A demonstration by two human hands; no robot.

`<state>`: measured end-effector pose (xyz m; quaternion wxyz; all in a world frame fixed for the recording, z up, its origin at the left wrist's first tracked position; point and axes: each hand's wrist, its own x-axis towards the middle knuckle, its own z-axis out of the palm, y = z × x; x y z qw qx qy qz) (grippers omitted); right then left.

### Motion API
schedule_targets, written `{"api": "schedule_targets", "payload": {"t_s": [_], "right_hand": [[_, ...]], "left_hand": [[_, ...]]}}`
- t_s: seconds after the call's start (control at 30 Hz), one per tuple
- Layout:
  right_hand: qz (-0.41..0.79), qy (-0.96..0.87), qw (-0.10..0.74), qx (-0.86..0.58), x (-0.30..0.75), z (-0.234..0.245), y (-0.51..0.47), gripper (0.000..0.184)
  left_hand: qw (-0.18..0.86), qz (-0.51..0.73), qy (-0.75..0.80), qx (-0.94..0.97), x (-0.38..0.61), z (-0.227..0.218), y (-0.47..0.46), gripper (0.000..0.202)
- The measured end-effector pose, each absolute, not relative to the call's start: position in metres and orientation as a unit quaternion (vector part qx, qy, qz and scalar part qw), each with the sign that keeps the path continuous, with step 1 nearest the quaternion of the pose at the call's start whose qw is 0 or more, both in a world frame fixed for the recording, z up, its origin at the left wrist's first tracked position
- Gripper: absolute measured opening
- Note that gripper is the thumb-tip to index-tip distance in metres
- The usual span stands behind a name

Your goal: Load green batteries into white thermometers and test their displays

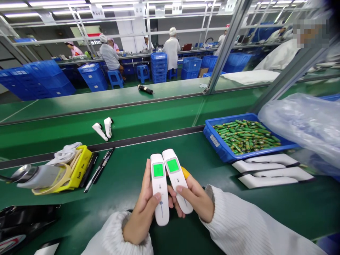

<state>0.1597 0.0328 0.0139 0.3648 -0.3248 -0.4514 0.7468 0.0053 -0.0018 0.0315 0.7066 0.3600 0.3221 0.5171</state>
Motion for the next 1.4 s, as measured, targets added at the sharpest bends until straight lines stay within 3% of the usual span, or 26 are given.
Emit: {"api": "schedule_targets", "payload": {"t_s": [0.3,0.8,1.2,1.4], "right_hand": [[0.750,-0.458,0.369,-0.303,0.159,0.017,0.034,0.047],[0.751,-0.444,0.387,-0.300,0.159,0.008,0.033,0.044],[0.791,-0.356,0.404,-0.291,0.160,0.010,0.042,0.033],[0.826,-0.289,0.389,-0.289,0.162,0.005,0.051,0.036]], "left_hand": [[0.672,0.506,0.377,0.387,0.002,0.031,-0.001,0.073],[0.707,0.515,0.309,0.373,0.001,0.032,0.001,0.074],[0.638,0.551,0.428,0.327,0.005,0.040,0.008,0.064],[0.631,0.562,0.466,0.261,0.002,0.043,0.015,0.061]]}}
